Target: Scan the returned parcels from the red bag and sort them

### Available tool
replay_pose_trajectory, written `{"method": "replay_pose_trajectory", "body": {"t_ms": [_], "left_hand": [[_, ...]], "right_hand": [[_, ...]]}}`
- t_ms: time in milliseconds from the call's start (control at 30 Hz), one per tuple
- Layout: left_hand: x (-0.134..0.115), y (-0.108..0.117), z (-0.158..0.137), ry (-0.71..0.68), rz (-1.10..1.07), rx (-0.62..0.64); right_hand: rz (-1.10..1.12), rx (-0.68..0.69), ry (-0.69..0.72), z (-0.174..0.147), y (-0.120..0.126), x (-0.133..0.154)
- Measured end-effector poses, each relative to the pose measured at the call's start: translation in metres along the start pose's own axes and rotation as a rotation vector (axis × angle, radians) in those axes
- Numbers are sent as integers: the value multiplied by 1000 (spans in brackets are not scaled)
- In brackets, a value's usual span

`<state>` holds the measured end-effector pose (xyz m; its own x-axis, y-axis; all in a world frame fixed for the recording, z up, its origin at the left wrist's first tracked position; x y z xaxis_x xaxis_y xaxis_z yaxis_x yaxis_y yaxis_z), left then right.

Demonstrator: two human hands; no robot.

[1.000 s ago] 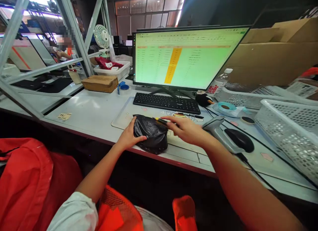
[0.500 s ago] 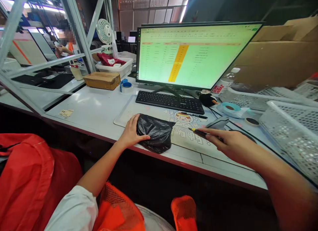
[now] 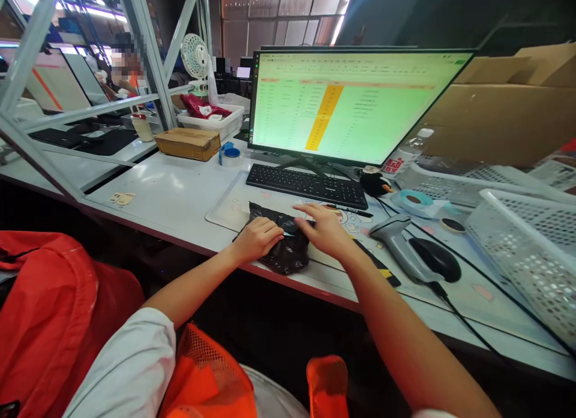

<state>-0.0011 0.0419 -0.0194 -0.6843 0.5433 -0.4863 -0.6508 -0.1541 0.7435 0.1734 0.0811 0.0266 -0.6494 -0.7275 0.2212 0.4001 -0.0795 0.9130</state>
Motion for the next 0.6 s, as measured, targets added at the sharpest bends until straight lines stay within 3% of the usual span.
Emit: {"method": "replay_pose_trajectory", "body": {"t_ms": [133, 333, 400, 467, 533, 600], "left_hand": [[-8, 5, -13, 61, -43, 54], [-28, 9, -106, 70, -70, 43], [-16, -1, -137, 244, -167, -8], [8, -16, -159, 565, -350, -71], [29, -32, -177, 901, -668, -98], [30, -43, -187, 1077, -1052, -87]], "right_hand": [[35, 290, -59, 40, -43, 20], [69, 349, -26, 38, -63, 9], [90, 340, -7, 38, -62, 8], [114, 305, 7, 37, -58, 11], [144, 271, 28, 29, -54, 22], [239, 219, 107, 11, -52, 46]]}}
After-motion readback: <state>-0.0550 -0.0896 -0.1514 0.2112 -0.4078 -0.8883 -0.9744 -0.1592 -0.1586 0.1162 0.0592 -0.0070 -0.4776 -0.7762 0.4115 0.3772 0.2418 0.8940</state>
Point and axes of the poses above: each hand's wrist, its own z-axis towards the middle knuckle, its own y-axis out of the back of the hand, x = y × z, the point moved 5 cm from there along z, towards the middle knuckle, and after that the axes turned 13 degrees about y, right-handed, at the moved point
